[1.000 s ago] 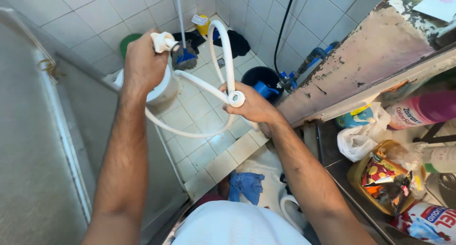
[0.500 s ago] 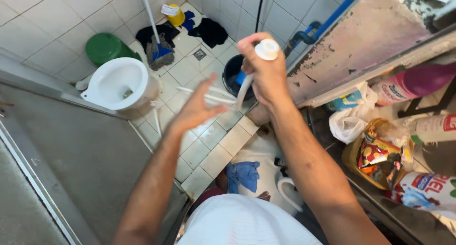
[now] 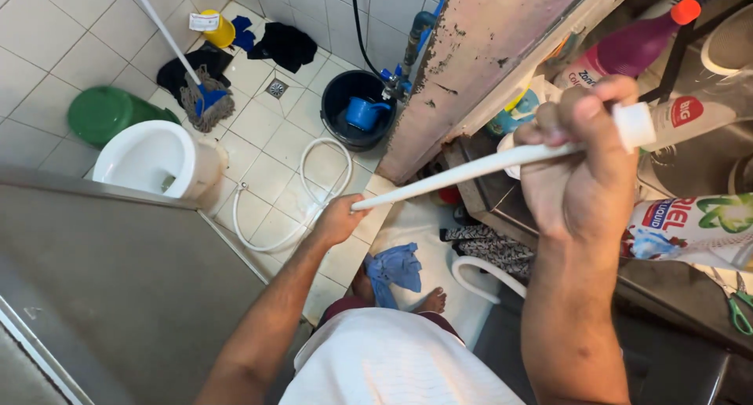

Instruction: Connecting the water inlet hose to a washing machine and a water source in a bathroom.

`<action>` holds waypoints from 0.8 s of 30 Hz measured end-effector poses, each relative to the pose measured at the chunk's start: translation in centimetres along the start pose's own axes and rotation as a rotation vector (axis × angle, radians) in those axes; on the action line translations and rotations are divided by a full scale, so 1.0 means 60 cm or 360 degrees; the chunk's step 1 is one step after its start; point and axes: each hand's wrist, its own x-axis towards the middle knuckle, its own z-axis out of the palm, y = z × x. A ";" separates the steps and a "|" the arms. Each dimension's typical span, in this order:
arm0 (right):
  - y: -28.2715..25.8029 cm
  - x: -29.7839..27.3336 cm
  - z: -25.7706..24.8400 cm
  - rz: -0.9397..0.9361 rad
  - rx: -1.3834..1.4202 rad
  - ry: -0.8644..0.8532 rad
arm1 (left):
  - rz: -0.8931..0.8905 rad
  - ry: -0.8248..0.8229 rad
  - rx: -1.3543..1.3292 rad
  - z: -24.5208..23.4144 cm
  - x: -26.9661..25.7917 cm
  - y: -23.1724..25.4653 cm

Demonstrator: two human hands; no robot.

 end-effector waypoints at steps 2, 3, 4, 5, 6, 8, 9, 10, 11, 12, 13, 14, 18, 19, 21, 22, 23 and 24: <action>-0.001 -0.015 -0.001 0.0024 -0.0048 -0.0076 | -0.0080 0.0026 0.0004 -0.002 -0.004 -0.046; 0.003 -0.022 0.001 0.0066 -0.0165 -0.0032 | -0.0313 0.0174 0.0028 -0.015 -0.014 -0.044; 0.010 -0.026 0.005 0.0106 -0.0279 0.0003 | -0.0543 0.0332 0.0055 -0.031 -0.020 -0.043; 0.022 -0.035 -0.026 0.0115 -0.0274 -0.0004 | -0.0551 0.0341 0.0053 -0.056 -0.026 -0.059; 0.035 -0.044 -0.056 0.0105 -0.0337 0.0034 | -0.0623 0.0595 -0.0017 -0.080 -0.035 -0.077; 0.066 -0.042 -0.077 0.0110 -0.0392 0.0056 | -0.0705 0.0871 -0.0090 -0.137 -0.052 -0.087; 0.083 -0.033 -0.069 0.0166 -0.0537 -0.0024 | -0.0775 0.1070 -0.0269 -0.168 -0.061 -0.079; 0.100 -0.031 -0.061 0.0224 -0.0683 -0.0098 | -0.0847 0.1264 -0.0446 -0.196 -0.077 -0.073; 0.140 -0.024 -0.059 0.0244 -0.0675 -0.0108 | -0.0864 0.1280 -0.0445 -0.215 -0.094 -0.073; 0.179 -0.012 -0.057 0.0308 -0.1087 -0.0222 | -0.0874 0.1253 -0.0662 -0.238 -0.101 -0.072; 0.219 0.000 -0.053 0.0364 -0.1500 -0.0337 | -0.0878 0.1223 -0.0879 -0.260 -0.109 -0.071; 0.256 -0.007 -0.042 0.0372 -0.1497 -0.0354 | -0.0883 0.1239 -0.0885 -0.269 -0.121 -0.011; 0.409 -0.078 -0.008 0.0836 -0.1574 -0.1522 | -0.0268 0.0177 -0.1902 -0.280 -0.102 0.180; 0.445 -0.109 -0.003 0.0950 -0.1518 -0.1804 | -0.0042 -0.0018 -0.2087 -0.278 -0.082 0.215; 0.475 -0.128 0.001 0.1066 -0.1391 -0.1661 | 0.0131 0.0067 -0.2165 -0.303 -0.025 0.162; 0.488 -0.136 0.003 0.1174 -0.1274 -0.1504 | 0.0309 0.0137 -0.2238 -0.316 0.006 0.136; 0.497 -0.124 -0.002 0.1175 -0.1271 -0.1516 | 0.0314 0.0149 -0.2237 -0.303 -0.007 0.126; 0.507 -0.105 -0.008 0.1139 -0.1260 -0.1121 | 0.0250 0.0265 -0.1849 -0.291 -0.015 0.118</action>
